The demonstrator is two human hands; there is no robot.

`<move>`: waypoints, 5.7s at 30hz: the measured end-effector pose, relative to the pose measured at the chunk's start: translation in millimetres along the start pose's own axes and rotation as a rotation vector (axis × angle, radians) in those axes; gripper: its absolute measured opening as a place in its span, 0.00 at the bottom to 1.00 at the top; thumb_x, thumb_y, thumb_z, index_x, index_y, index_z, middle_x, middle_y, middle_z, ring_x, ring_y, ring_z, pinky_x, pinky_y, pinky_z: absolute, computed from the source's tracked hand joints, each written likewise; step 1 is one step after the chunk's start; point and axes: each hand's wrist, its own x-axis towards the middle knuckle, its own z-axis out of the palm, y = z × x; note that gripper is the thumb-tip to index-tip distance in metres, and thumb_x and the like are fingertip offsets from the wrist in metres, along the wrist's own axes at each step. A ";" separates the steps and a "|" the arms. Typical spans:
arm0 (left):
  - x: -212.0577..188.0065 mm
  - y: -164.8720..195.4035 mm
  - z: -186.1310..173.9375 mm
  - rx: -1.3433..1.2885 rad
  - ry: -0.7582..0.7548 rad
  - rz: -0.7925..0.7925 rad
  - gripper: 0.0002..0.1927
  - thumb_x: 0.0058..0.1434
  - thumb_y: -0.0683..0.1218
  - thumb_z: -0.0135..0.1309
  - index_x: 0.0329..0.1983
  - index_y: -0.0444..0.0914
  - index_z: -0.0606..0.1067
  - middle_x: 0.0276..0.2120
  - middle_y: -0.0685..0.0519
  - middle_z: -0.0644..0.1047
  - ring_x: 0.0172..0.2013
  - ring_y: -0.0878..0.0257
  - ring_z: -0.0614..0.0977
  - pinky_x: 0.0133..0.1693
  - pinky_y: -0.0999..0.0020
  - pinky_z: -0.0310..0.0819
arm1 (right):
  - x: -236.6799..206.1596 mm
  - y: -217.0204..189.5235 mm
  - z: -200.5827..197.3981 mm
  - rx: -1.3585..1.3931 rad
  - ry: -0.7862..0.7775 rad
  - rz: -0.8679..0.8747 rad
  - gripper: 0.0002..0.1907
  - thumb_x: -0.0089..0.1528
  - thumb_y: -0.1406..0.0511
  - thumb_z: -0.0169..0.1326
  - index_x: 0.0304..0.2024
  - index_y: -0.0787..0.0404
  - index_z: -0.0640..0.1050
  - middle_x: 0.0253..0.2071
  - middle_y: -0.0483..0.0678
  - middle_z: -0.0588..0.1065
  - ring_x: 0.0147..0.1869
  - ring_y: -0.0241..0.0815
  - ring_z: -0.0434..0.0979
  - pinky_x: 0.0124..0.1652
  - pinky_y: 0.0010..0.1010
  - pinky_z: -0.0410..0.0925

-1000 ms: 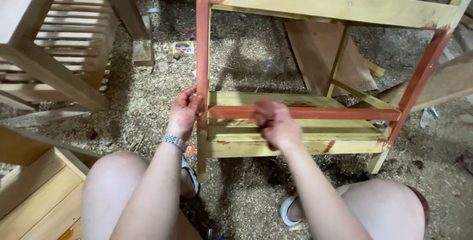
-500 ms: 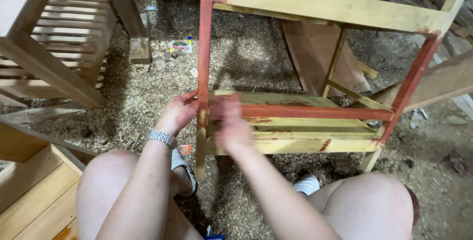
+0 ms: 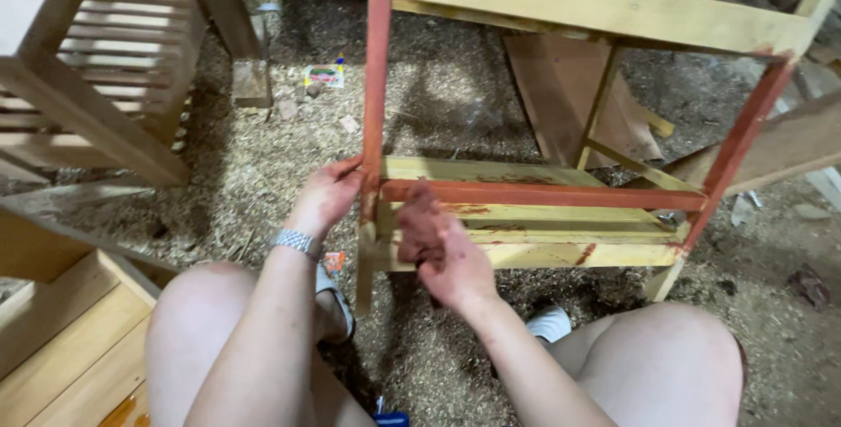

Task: The person sits on the floor in front of a wooden chair frame and wipes a reddish wood stain onto its rails and legs using a cloth, dipping the cloth into a stain container. They then use a piece of sandpaper to sand the stained rails and continue wiping stain over the frame.

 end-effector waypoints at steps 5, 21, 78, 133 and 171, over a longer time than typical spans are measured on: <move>-4.2 11.9 -1.5 0.070 -0.014 -0.148 0.22 0.67 0.51 0.51 0.63 0.42 0.76 0.48 0.46 0.84 0.46 0.58 0.85 0.52 0.66 0.76 | 18.9 -33.5 2.6 -0.158 0.186 -0.193 0.51 0.55 0.67 0.58 0.76 0.51 0.48 0.80 0.42 0.44 0.58 0.46 0.76 0.53 0.37 0.73; -4.9 -2.5 4.5 -0.003 0.053 -0.018 0.22 0.65 0.51 0.50 0.61 0.43 0.76 0.49 0.45 0.83 0.49 0.55 0.85 0.53 0.65 0.75 | 19.6 62.9 60.0 0.104 0.240 -0.084 0.37 0.54 0.66 0.61 0.67 0.52 0.67 0.62 0.53 0.72 0.62 0.51 0.75 0.60 0.42 0.70; -66.5 -75.8 205.9 -0.358 -0.186 -0.218 0.08 0.70 0.42 0.50 0.45 0.34 0.77 0.34 0.52 0.79 0.34 0.64 0.75 0.37 0.69 0.71 | 43.9 90.2 143.4 0.608 0.509 0.490 0.35 0.61 0.52 0.58 0.64 0.53 0.59 0.63 0.66 0.61 0.55 0.66 0.76 0.48 0.49 0.76; -74.1 34.9 210.1 0.465 -0.364 -0.037 0.18 0.59 0.57 0.48 0.45 0.47 0.82 0.35 0.49 0.86 0.37 0.55 0.88 0.42 0.60 0.80 | 75.5 333.2 18.0 0.494 0.771 0.738 0.43 0.65 0.45 0.49 0.72 0.62 0.53 0.67 0.69 0.57 0.64 0.69 0.70 0.56 0.55 0.71; -62.8 12.7 212.9 0.331 -0.425 -0.118 0.12 0.59 0.53 0.56 0.40 0.47 0.84 0.30 0.56 0.89 0.32 0.66 0.90 0.37 0.70 0.81 | 88.5 346.1 45.7 0.443 0.905 0.634 0.37 0.68 0.53 0.47 0.72 0.61 0.51 0.59 0.68 0.60 0.54 0.71 0.73 0.51 0.57 0.72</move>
